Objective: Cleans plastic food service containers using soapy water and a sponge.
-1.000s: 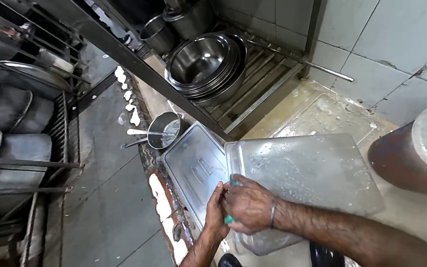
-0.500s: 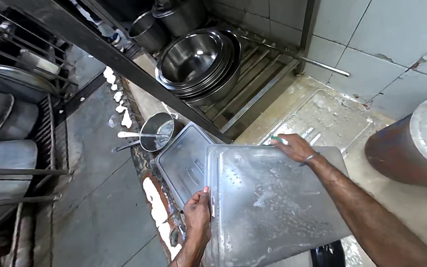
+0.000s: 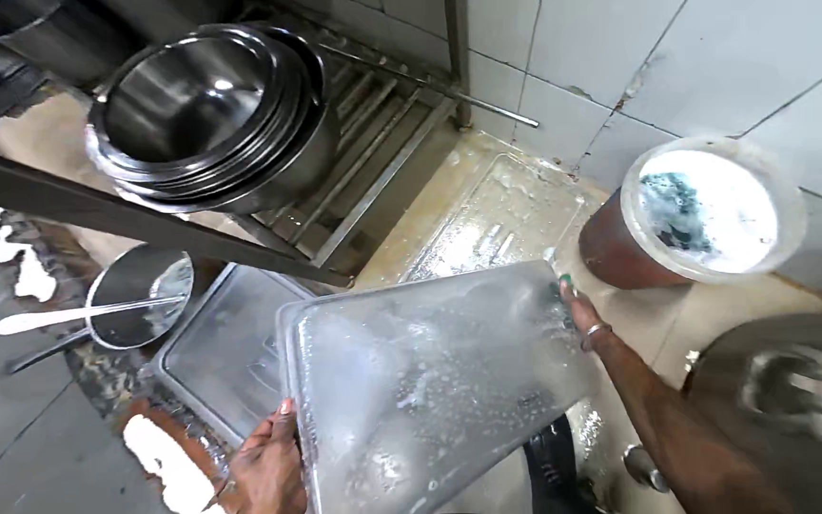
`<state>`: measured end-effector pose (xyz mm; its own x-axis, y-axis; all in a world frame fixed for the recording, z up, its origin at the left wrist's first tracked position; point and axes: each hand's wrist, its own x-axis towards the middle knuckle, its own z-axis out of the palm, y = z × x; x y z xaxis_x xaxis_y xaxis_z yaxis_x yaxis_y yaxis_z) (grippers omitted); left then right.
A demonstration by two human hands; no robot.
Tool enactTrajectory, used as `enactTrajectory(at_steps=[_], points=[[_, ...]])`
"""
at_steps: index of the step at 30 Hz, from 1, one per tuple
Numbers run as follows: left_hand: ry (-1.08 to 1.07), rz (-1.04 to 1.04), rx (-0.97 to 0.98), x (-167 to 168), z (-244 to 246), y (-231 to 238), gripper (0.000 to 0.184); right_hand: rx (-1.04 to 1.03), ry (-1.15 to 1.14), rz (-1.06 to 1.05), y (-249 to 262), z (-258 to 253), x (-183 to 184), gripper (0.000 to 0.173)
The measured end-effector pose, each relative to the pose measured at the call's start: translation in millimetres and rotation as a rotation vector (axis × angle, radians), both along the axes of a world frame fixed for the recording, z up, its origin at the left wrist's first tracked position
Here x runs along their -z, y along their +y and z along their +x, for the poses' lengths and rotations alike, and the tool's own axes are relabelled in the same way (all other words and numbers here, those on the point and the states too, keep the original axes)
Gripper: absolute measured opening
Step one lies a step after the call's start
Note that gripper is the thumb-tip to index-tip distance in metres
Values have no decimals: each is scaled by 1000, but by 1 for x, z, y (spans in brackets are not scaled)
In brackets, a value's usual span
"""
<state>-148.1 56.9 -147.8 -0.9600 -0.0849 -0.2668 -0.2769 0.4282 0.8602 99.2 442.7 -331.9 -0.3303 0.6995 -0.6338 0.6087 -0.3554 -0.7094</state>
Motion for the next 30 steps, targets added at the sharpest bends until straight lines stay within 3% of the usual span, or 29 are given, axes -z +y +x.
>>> enactTrajectory(at_steps=[2, 5, 9, 14, 18, 21, 25, 27, 30], points=[[22, -6, -20, 0, -3, 1, 29, 12, 21, -18, -29, 39, 16, 61], [17, -26, -37, -7, -2, 2, 28, 205, 43, -34, -70, 67, 19, 50], [-8, -4, -52, -4, 9, 3, 28, 502, -114, 10, -84, 49, -3, 53], [-159, -40, -84, 4, 34, 24, 33, 558, -8, -10, -109, 14, -32, 50], [-215, 56, -68, 24, 51, 47, 40, 274, 42, 136, -133, -26, -70, 52], [-208, 83, -102, 28, 44, 54, 40, -25, 104, 199, -161, -28, -98, 52], [-272, 130, -146, 34, 32, 48, 40, -326, 356, -126, -176, -22, -121, 24], [-333, 182, -146, 36, 26, 42, 35, -568, 402, -162, -180, -25, -136, 22], [-403, 217, -166, 39, 20, 30, 27, -772, 582, 86, -176, -35, -151, 22]])
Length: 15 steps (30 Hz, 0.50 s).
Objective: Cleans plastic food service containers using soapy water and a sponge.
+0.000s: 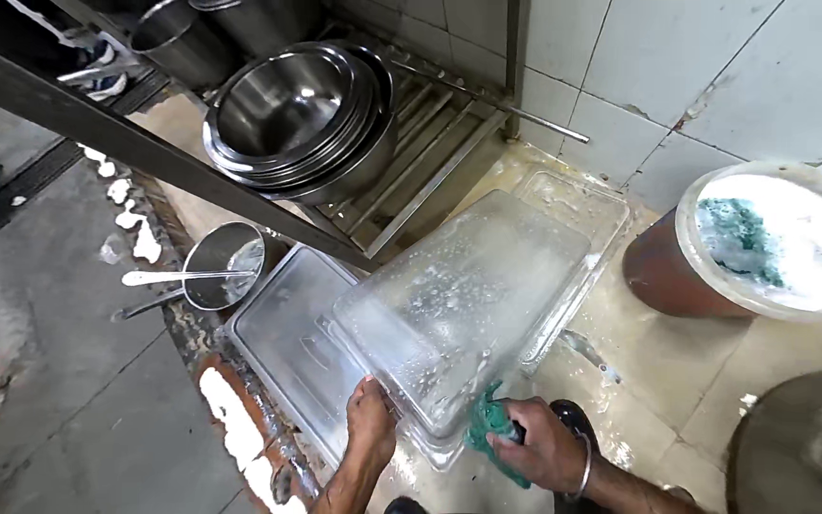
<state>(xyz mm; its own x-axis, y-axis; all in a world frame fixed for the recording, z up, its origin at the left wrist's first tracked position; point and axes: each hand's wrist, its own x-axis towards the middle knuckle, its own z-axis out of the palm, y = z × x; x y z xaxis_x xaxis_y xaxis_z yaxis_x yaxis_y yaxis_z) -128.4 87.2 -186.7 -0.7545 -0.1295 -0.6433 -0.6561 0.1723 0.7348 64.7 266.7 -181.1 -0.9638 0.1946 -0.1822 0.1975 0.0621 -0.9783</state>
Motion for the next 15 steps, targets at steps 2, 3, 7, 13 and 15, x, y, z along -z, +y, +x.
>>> enactTrajectory(at_steps=[2, 3, 7, 13, 15], points=[[-15, -5, -23, 3, -2, -8, 27, 98, 235, 165, 9, -8, -8, 25], [-22, -9, -28, 3, -3, -12, 27, 175, 315, 236, 15, -12, -12, 28], [-35, -7, -28, 1, -3, -20, 28, 253, 405, 540, 26, -39, -31, 30], [36, -105, 4, 2, -2, -35, 34, -425, 231, 596, -5, -110, 1, 56], [62, -139, 18, 1, -6, -47, 40, -390, 171, 626, -2, -129, 9, 55]])
